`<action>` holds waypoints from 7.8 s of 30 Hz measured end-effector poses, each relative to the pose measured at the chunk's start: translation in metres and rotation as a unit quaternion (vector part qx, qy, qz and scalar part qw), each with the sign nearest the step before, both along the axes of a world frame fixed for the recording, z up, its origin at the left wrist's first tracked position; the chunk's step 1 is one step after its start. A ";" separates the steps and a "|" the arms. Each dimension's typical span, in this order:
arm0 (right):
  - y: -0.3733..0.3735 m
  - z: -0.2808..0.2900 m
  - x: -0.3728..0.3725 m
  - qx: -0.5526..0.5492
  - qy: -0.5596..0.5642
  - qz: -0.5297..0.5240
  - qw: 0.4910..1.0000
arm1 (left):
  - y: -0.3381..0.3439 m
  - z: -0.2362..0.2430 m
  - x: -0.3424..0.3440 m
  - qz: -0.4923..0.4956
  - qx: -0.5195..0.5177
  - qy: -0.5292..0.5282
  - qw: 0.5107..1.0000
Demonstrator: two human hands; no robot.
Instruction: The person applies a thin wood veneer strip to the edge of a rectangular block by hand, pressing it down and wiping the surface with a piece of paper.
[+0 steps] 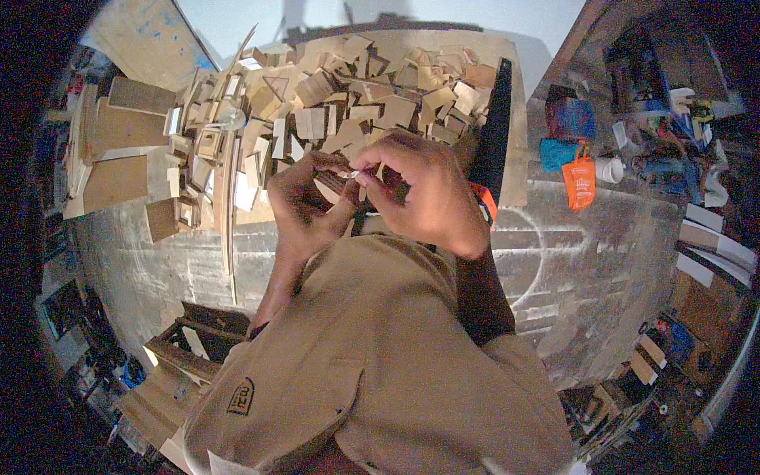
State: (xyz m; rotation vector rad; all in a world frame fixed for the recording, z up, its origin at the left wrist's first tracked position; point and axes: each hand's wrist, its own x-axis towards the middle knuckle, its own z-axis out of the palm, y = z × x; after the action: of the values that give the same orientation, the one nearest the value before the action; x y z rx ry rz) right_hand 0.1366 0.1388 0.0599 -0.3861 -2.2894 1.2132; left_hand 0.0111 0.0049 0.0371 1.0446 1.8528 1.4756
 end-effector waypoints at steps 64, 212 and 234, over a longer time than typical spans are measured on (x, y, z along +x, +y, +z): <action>-0.024 -0.070 0.008 -0.701 0.128 0.089 0.696 | -0.009 -0.039 -0.009 -0.092 0.172 0.287 0.938; 0.265 -0.285 0.009 0.030 -0.264 -0.149 0.952 | -0.050 -0.058 -0.032 0.030 -0.054 -0.379 0.923; 0.224 -0.239 0.049 -0.091 -0.342 -0.114 0.928 | -0.028 -0.064 -0.038 -0.002 -0.024 -0.351 0.936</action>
State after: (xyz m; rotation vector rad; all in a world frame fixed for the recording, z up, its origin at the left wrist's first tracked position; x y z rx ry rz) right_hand 0.1860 0.3629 -0.1793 -1.2825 -2.5784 1.3108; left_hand -0.0271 -0.0236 -0.0265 0.3999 1.3528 1.5256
